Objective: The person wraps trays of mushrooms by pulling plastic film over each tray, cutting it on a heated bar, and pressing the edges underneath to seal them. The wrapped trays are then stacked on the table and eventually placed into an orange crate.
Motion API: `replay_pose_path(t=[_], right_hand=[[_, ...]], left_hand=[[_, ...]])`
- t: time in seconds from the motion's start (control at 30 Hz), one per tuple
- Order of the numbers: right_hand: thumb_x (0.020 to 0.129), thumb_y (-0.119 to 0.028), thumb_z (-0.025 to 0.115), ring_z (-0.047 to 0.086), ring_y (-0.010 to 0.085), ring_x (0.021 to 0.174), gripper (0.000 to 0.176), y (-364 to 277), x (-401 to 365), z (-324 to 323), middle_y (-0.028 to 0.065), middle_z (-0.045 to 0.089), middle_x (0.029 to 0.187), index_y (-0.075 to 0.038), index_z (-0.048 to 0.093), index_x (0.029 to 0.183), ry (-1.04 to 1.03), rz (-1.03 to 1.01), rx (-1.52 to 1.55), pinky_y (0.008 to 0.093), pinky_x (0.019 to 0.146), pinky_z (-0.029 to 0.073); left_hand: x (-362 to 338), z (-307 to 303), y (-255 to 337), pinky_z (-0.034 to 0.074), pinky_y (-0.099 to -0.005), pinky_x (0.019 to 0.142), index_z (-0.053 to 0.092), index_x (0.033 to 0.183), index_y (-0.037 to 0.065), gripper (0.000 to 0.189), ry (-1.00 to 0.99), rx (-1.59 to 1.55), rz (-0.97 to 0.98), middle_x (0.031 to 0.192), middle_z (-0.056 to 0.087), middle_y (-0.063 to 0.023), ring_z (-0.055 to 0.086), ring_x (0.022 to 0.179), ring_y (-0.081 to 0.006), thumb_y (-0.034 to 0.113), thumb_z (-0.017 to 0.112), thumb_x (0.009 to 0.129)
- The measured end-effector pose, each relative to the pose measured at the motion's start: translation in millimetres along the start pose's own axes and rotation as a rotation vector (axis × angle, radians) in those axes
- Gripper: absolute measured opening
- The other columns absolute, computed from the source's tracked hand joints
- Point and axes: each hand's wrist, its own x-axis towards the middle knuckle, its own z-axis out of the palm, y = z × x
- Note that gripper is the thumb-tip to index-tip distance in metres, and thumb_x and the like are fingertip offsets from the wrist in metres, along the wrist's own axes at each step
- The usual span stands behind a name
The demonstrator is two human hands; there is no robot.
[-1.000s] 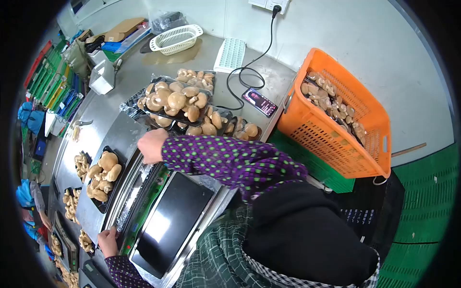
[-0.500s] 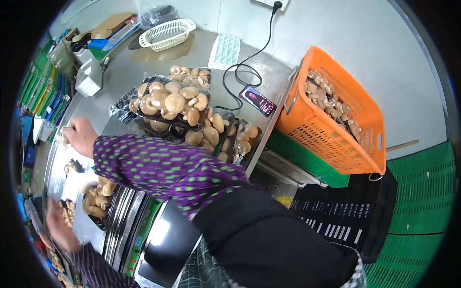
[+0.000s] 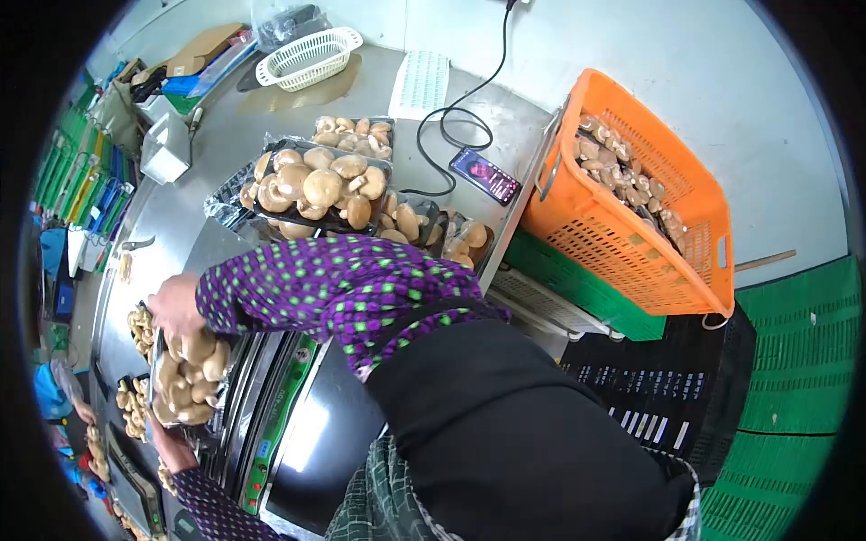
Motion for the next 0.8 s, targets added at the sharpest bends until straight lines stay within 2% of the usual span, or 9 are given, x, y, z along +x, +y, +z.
replay_pose_path(t=[0.1, 0.17, 0.23, 0.3, 0.37, 0.53, 0.63, 0.67, 0.8], right_hand=[[0.071, -0.022, 0.062, 0.060, 0.0316, 0.057, 0.026, -73.0, -62.1, -47.8, 0.0131, 0.058, 0.064, -0.003, 0.047, 0.080, 0.080, -0.070, 0.070, 0.0404, 0.049, 0.046], [0.065, -0.017, 0.066, 0.058, 0.0218, 0.051, 0.026, -100.8, -115.3, -55.9, 0.0041, 0.057, 0.069, -0.007, 0.045, 0.077, 0.230, -0.352, 0.199, 0.0342, 0.040, 0.045], [0.067, -0.016, 0.066, 0.056, 0.0222, 0.048, 0.029, -111.3, -168.5, -50.5, 0.0054, 0.050, 0.066, -0.003, 0.043, 0.077, 0.187, -0.336, 0.142, 0.0338, 0.037, 0.043], [0.078, -0.025, 0.060, 0.056, 0.0238, 0.049, 0.025, -101.2, -206.6, -33.4, 0.0079, 0.052, 0.066, -0.006, 0.044, 0.079, 0.012, -0.168, 0.157, 0.0339, 0.040, 0.044], [0.082, -0.035, 0.059, 0.060, 0.0264, 0.058, 0.033, -83.7, -224.7, -32.3, 0.0107, 0.058, 0.070, -0.004, 0.051, 0.091, -0.171, 0.152, 0.172, 0.0342, 0.049, 0.047], [0.084, -0.022, 0.061, 0.058, 0.0164, 0.058, 0.023, -42.5, -261.7, -15.5, 0.0109, 0.058, 0.066, 0.001, 0.057, 0.083, -0.065, 0.793, 0.860, 0.0290, 0.055, 0.046], [0.086, -0.019, 0.058, 0.050, 0.0151, 0.052, 0.023, -44.6, -260.6, 4.9, 0.0089, 0.055, 0.061, 0.002, 0.056, 0.078, 0.137, 0.531, 0.361, 0.0289, 0.052, 0.043], [0.085, -0.023, 0.056, 0.056, 0.0256, 0.054, 0.031, -40.1, -256.9, 14.2, 0.0137, 0.055, 0.058, 0.003, 0.055, 0.068, 0.230, 0.497, 0.370, 0.0360, 0.054, 0.043], [0.086, -0.024, 0.054, 0.052, 0.0180, 0.047, 0.033, -41.2, -292.6, -52.6, 0.0124, 0.053, 0.053, 0.002, 0.056, 0.065, 0.112, 0.804, 0.510, 0.0342, 0.051, 0.042]], left_hand=[[-111.0, 52.7, 23.5, 0.047, -0.0288, 0.070, 0.049, 0.117, -0.001, 0.049, 0.240, -0.126, 0.273, 0.103, 0.058, -0.0095, 0.058, 0.084, -0.0152, 0.041, 0.045, 0.092], [-172.2, 57.4, 12.0, 0.031, -0.0191, 0.039, 0.056, 0.099, 0.003, 0.045, 0.382, 0.028, 0.315, 0.073, 0.056, -0.0009, 0.047, 0.053, -0.0059, 0.046, 0.047, 0.090], [-228.4, 50.3, -1.8, 0.045, -0.0315, 0.059, 0.058, 0.093, -0.003, 0.030, 0.101, 0.293, 0.045, 0.085, 0.060, -0.0138, 0.055, 0.074, -0.0200, 0.022, 0.042, 0.088], [-241.5, 50.2, -61.1, 0.047, -0.0360, 0.072, 0.058, 0.098, -0.003, 0.034, 0.236, 0.768, -0.037, 0.091, 0.061, -0.0145, 0.056, 0.083, -0.0215, 0.024, 0.041, 0.090], [-249.3, 62.4, -83.8, 0.024, -0.0207, 0.041, 0.049, 0.076, 0.002, 0.046, 0.074, 0.294, -0.123, 0.060, 0.047, -0.0014, 0.036, 0.047, -0.0071, 0.043, 0.041, 0.094], [-227.9, 80.6, -95.4, 0.021, -0.0203, 0.042, 0.047, 0.070, 0.007, 0.045, 0.496, 0.235, 0.049, 0.056, 0.035, 0.0038, 0.028, 0.048, -0.0054, 0.045, 0.041, 0.093], [-219.2, 85.0, -92.8, 0.019, -0.0206, 0.038, 0.038, 0.064, 0.014, 0.046, 0.646, 0.155, -0.101, 0.053, 0.033, 0.0057, 0.029, 0.044, -0.0035, 0.052, 0.043, 0.090], [-219.9, 82.7, -90.3, 0.017, -0.0210, 0.036, 0.034, 0.062, 0.016, 0.046, 0.642, 0.159, -0.096, 0.051, 0.031, 0.0063, 0.026, 0.041, -0.0038, 0.052, 0.043, 0.090], [-265.2, 66.7, -74.8, 0.013, -0.0232, 0.028, 0.036, 0.060, 0.012, 0.042, 0.524, 0.084, -0.070, 0.042, 0.024, 0.0056, 0.017, 0.030, -0.0055, 0.038, 0.049, 0.091]])
